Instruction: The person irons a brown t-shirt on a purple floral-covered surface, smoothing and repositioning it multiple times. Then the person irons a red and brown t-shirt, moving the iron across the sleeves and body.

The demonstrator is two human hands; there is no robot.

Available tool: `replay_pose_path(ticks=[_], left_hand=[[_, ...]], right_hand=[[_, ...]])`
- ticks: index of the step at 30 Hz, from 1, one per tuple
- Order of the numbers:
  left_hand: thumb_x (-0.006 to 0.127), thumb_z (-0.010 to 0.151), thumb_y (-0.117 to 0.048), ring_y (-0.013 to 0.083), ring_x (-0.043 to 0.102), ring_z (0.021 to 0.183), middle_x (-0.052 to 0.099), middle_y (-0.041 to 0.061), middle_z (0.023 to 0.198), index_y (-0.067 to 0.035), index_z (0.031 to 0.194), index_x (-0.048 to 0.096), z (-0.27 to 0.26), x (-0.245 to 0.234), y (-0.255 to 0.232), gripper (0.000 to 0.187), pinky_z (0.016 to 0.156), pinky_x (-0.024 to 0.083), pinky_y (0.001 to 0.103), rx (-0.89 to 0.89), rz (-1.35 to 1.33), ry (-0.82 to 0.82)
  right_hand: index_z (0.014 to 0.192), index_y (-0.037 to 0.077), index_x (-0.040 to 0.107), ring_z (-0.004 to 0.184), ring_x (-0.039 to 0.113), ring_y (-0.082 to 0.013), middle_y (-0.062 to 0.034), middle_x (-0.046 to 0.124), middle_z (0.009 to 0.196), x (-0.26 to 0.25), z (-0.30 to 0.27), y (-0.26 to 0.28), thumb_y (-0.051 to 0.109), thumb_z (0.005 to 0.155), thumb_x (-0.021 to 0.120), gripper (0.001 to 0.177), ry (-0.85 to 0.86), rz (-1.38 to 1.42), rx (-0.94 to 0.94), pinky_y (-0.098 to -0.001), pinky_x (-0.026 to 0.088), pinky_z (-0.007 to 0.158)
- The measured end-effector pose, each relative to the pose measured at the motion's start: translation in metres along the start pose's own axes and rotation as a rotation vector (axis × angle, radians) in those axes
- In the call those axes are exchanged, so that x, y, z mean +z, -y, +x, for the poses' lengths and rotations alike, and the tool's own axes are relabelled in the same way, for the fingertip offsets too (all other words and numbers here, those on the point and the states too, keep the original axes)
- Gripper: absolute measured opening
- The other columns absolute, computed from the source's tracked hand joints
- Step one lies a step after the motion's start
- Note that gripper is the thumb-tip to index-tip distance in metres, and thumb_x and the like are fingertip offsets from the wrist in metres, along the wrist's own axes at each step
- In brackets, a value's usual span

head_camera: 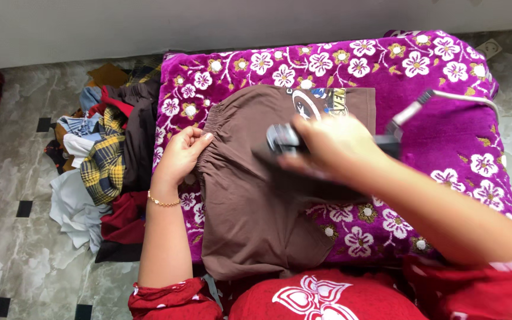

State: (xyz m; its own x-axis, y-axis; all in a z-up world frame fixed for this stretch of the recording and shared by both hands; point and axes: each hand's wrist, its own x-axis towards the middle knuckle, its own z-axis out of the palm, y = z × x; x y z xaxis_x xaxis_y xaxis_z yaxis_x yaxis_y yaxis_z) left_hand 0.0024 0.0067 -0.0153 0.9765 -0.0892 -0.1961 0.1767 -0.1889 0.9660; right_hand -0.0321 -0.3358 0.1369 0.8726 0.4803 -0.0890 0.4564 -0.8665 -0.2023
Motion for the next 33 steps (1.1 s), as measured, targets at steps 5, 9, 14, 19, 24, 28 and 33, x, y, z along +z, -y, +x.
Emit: replay_pose_path(ticks=[5, 9, 14, 19, 24, 28, 33], left_hand=[[0.069, 0.098, -0.019, 0.0053, 0.063, 0.076, 0.072, 0.002, 0.091, 0.001, 0.112, 0.064, -0.004, 0.002, -0.007, 0.025, 0.068, 0.052, 0.022, -0.025, -0.032, 0.042], [0.069, 0.097, -0.018, 0.0062, 0.065, 0.078, 0.072, 0.003, 0.093, 0.001, 0.112, 0.063, -0.008, 0.004, -0.013, 0.025, 0.069, 0.053, 0.022, -0.024, -0.026, 0.042], [0.069, 0.098, -0.02, 0.0061, 0.063, 0.077, 0.072, 0.003, 0.092, 0.001, 0.113, 0.064, -0.006, 0.002, -0.01, 0.026, 0.068, 0.052, 0.022, -0.028, 0.028, 0.023], [0.069, 0.099, -0.02, 0.0046, 0.062, 0.075, 0.071, 0.001, 0.09, 0.001, 0.112, 0.064, -0.001, -0.003, -0.002, 0.025, 0.067, 0.05, 0.021, -0.014, -0.021, 0.011], [0.069, 0.099, -0.019, 0.0042, 0.06, 0.074, 0.07, 0.0, 0.087, 0.0, 0.11, 0.064, 0.002, -0.004, 0.004, 0.023, 0.067, 0.049, 0.021, -0.004, -0.033, -0.006], [0.069, 0.1, -0.02, 0.0045, 0.061, 0.074, 0.07, 0.001, 0.087, 0.001, 0.11, 0.064, 0.0, 0.0, 0.002, 0.024, 0.066, 0.049, 0.021, -0.022, -0.031, -0.015], [0.07, 0.097, -0.021, 0.0048, 0.063, 0.074, 0.071, 0.002, 0.089, 0.001, 0.114, 0.063, -0.006, 0.007, -0.011, 0.029, 0.065, 0.05, 0.022, -0.018, 0.035, -0.025]], right_hand=[[0.103, 0.011, 0.064, 0.065, 0.072, -0.0348, -0.0137, 0.07, 0.072, 0.0, -0.075, 0.002, 0.067, 0.073, 0.071, 0.064, 0.019, -0.097, 0.023, -0.045, 0.056, 0.056], [0.105, 0.011, 0.064, 0.064, 0.072, -0.0343, -0.0132, 0.071, 0.074, 0.001, -0.079, 0.003, 0.065, 0.072, 0.072, 0.064, -0.058, -0.08, 0.025, -0.0454, 0.056, 0.055], [0.098, 0.008, 0.064, 0.071, 0.073, -0.0352, -0.0138, 0.072, 0.074, 0.006, -0.028, 0.027, 0.063, 0.08, 0.074, 0.059, -0.075, -0.003, 0.02, -0.0481, 0.056, 0.059], [0.096, 0.005, 0.063, 0.076, 0.074, -0.0343, -0.0147, 0.072, 0.076, 0.011, 0.029, 0.06, 0.061, 0.08, 0.077, 0.06, -0.076, 0.074, 0.02, -0.0455, 0.057, 0.065], [0.093, 0.006, 0.064, 0.072, 0.073, -0.0348, -0.0141, 0.071, 0.073, 0.014, 0.008, 0.048, 0.06, 0.077, 0.078, 0.058, -0.109, 0.062, -0.04, -0.0461, 0.057, 0.062], [0.101, 0.009, 0.065, 0.065, 0.072, -0.0358, -0.0132, 0.07, 0.067, 0.007, -0.046, 0.014, 0.061, 0.074, 0.077, 0.06, -0.071, 0.014, -0.027, -0.0485, 0.055, 0.055], [0.094, 0.011, 0.067, 0.059, 0.071, -0.0338, -0.012, 0.071, 0.069, -0.001, -0.089, -0.024, 0.064, 0.068, 0.076, 0.059, -0.168, -0.11, -0.043, -0.0451, 0.055, 0.053]])
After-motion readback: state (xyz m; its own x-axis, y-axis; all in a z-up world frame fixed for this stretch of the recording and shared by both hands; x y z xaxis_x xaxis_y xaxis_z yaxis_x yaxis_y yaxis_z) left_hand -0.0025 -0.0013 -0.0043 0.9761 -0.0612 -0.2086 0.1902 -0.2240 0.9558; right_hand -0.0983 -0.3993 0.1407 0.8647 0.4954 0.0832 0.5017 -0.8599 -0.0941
